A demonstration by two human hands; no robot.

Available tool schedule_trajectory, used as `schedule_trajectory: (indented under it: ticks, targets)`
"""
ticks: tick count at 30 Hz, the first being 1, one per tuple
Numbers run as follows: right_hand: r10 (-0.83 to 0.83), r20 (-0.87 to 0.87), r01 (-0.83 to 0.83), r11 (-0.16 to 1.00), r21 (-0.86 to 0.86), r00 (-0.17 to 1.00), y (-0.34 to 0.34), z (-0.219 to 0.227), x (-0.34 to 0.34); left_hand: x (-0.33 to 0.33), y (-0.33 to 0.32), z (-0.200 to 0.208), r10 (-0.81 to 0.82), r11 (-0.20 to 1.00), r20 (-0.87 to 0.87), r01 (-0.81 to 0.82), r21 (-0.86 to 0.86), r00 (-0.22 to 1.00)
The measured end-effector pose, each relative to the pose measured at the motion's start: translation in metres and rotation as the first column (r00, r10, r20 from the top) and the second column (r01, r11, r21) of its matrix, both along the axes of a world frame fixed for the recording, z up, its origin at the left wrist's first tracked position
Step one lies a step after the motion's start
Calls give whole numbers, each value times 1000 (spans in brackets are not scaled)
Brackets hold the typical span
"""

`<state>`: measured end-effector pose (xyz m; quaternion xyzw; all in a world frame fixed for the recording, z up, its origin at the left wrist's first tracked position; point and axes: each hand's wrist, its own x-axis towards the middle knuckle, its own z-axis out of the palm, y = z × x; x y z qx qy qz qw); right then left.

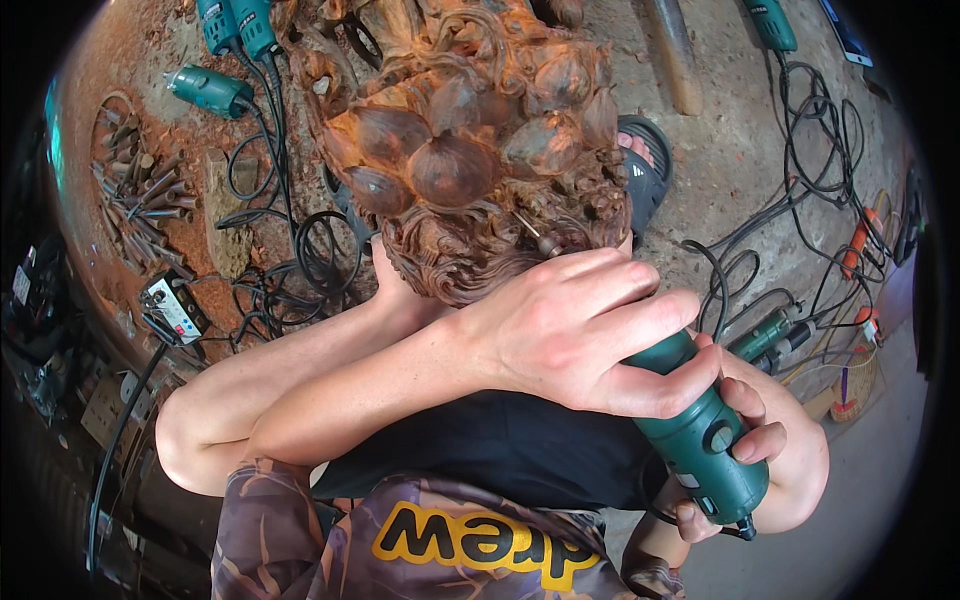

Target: The person uses a rotary carving tool to shape and detail a large wooden sculpture. They switch between different rotary tools and bits to refine the surface and add texture to the wood piece.

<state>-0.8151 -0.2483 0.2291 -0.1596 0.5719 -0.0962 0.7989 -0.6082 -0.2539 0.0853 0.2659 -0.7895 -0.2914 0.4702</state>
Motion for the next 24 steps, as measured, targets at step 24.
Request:
schedule_trajectory:
  ticks: [24]
  targets:
    - [32,5,-32,999,5,999,-1,4,1,1,2,1,18,1000,3,-18,24,1000]
